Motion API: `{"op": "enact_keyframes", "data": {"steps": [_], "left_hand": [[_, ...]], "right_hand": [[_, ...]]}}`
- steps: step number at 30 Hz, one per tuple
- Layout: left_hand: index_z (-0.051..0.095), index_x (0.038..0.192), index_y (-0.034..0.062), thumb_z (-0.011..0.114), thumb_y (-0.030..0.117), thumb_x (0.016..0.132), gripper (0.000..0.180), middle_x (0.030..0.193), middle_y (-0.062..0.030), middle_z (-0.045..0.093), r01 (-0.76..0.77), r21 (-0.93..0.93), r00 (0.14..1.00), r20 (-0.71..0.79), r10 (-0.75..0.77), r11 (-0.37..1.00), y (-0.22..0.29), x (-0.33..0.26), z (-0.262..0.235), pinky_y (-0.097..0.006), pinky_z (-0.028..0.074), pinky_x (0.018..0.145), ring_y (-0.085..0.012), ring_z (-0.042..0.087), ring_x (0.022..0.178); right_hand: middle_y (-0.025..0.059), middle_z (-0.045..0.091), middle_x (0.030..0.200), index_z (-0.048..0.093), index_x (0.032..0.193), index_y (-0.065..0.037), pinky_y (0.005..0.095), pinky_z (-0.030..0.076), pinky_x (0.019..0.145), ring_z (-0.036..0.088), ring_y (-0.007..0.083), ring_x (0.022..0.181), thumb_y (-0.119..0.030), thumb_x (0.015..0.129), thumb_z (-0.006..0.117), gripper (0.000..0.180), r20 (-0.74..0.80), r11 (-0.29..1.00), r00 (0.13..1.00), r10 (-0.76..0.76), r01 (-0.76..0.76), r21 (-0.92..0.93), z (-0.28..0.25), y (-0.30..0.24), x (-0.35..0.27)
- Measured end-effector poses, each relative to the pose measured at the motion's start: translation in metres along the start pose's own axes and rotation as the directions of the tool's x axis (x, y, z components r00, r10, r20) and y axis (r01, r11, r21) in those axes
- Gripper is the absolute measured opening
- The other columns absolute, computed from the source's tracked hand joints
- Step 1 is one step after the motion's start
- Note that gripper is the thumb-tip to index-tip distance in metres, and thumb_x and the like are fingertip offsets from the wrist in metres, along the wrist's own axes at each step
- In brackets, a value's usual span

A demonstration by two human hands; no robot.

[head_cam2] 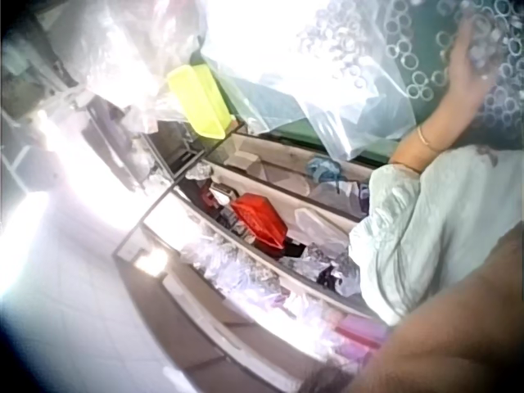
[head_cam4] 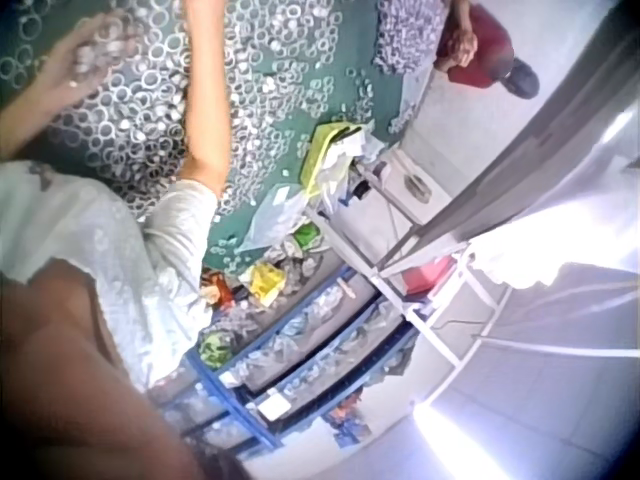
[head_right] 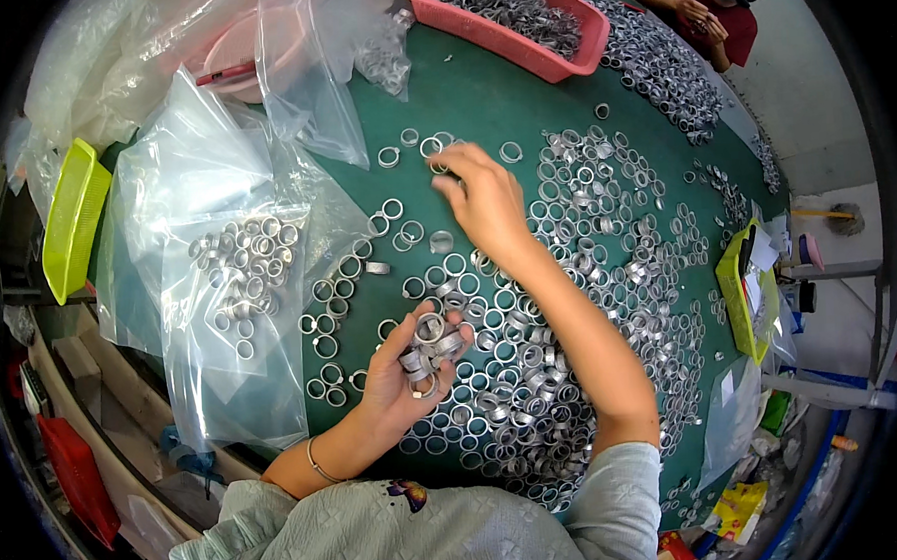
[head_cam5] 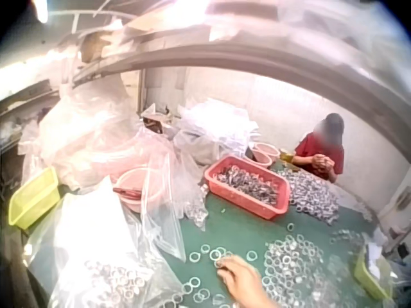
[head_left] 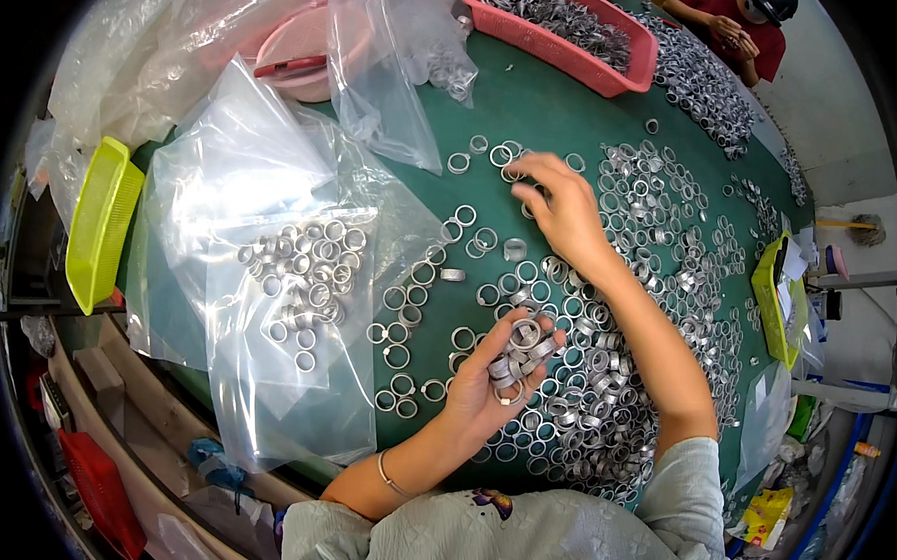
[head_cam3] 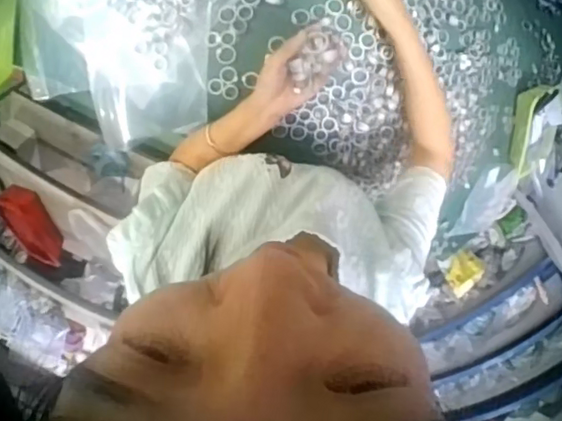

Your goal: The person sorts small metal rings on a green work table, picking them up from a large pile, placing some into plastic bags, and moving others onto shelves.

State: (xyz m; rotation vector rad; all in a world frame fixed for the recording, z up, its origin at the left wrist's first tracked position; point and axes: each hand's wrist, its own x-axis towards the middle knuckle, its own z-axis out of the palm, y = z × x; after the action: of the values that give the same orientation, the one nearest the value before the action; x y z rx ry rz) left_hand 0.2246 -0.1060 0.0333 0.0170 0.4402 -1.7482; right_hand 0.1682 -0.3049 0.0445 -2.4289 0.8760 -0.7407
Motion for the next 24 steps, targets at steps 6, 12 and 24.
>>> {"op": "enact_keyframes", "data": {"steps": [6,12,24], "left_hand": [[0.059,0.106,0.0159,0.056,0.026,0.088,0.022,0.111,-0.0073,0.051,0.016,-0.001,0.995,-0.094,-0.016,1.0,-0.002,0.001,0.001,-0.032,0.055,0.067,-0.0209,0.048,0.109],[0.059,0.108,0.0167,0.052,0.028,0.089,0.023,0.115,-0.0062,0.052,0.023,-0.095,0.999,-0.02,-0.025,0.995,-0.001,-0.002,-0.001,-0.031,0.053,0.07,-0.0216,0.048,0.11],[0.058,0.11,0.0183,0.049,0.032,0.091,0.025,0.113,-0.0065,0.051,0.131,0.017,0.99,-0.064,-0.13,0.991,-0.027,0.001,0.0,-0.029,0.055,0.062,-0.0204,0.052,0.104]], "right_hand": [[0.0093,0.052,0.12,0.059,0.11,-0.015,0.0397,0.051,0.06,0.063,0.0308,0.071,0.0,0.071,0.053,0.042,0.018,0.875,0.985,0.17,-0.143,-0.463,0.029,0.022,0.013],[0.0098,0.053,0.116,0.059,0.1,-0.01,0.0386,0.049,0.055,0.063,0.0282,0.067,-0.002,0.065,0.058,0.036,0.249,0.976,0.968,0.0,0.054,-0.21,-0.014,-0.012,-0.079],[0.0072,0.056,0.058,0.062,0.081,-0.004,0.0311,0.041,0.045,0.052,0.019,0.049,-0.02,0.087,0.055,0.019,0.093,0.881,0.921,0.379,-0.389,0.268,-0.128,-0.05,-0.244]]}}
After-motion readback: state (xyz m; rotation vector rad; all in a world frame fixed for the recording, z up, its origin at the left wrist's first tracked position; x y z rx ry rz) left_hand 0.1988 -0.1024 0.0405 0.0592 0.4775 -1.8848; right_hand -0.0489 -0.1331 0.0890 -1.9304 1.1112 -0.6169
